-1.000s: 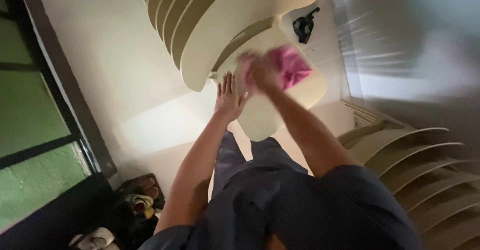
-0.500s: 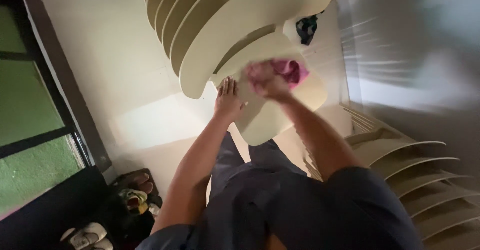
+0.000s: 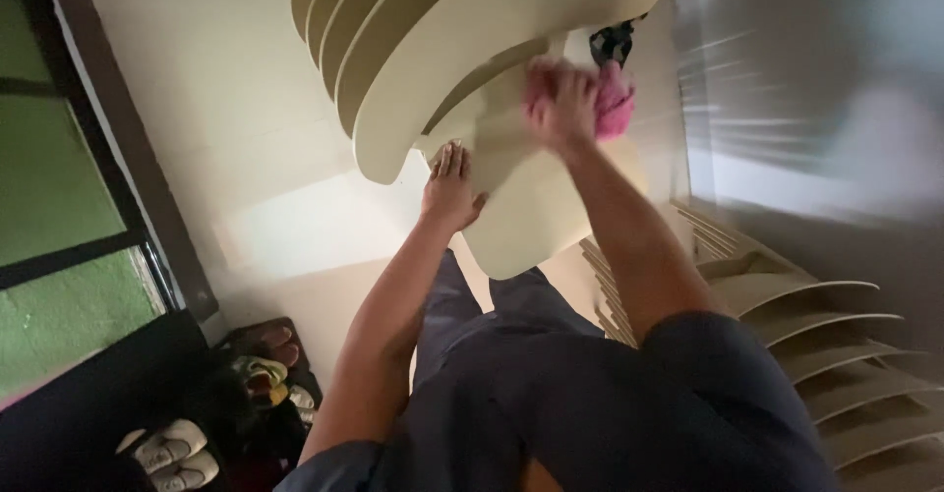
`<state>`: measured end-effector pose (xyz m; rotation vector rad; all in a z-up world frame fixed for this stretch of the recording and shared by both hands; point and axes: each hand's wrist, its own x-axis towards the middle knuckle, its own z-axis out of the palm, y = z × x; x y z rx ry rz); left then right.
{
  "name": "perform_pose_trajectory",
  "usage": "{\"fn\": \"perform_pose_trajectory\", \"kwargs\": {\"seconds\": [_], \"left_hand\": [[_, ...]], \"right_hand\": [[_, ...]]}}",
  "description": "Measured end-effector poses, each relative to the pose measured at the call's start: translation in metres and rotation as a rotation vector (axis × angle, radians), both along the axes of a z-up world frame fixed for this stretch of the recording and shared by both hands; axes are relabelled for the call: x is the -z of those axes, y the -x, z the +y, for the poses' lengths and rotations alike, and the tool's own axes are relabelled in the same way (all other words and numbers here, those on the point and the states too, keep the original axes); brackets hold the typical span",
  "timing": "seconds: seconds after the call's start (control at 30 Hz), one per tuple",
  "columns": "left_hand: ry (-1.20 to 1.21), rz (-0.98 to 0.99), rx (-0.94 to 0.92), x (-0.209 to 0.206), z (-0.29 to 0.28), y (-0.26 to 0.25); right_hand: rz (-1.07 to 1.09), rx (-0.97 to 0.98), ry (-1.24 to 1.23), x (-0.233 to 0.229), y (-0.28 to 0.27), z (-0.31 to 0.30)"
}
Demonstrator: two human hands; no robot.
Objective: The person wipes the seats and backs of stacked beige plastic chairs using a pink cloth. They repeatedly spray the cloth with a purple spray bottle and wipe each chair surface before moving to the next one in the stack.
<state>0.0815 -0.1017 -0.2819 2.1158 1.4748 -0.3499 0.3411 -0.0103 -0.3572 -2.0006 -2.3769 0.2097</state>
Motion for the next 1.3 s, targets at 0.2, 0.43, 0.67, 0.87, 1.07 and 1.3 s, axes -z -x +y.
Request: {"fn": "perform_pose_trajectory", "kwargs": {"seconds": [0.2,0.43,0.67,0.87,1.07,1.3], "left_hand": [[0.002,-0.145,-0.086,0.018,-0.004,0.01],[-0.165,-0.241,-0.291,0.027,-0.042,0.041],[0.104,-0.544,-0.741,0.028,-0.059,0.034],[0.047,-0.628,-0.929,0.053,-0.068,0.032],[-0.092,-0.635,-0.872,0.077,-0.087,0.043],[0.039,-0.47,-0.896,0.043,-0.085,0.036]], "right_hand": [[0.146,0.154,-0.013,-0.002,0.029,0.005],[0.026,-0.102,0.153,-0.019,0.016,-0.036],[0.119,0.034,0.285,0.019,0.116,-0.031],[0.248,-0.441,0.284,-0.007,0.128,-0.1],[0.078,-0.144,-0.07,-0.021,0.06,-0.038],[0.157,-0.33,-0.101,0.026,0.17,-0.092]]}}
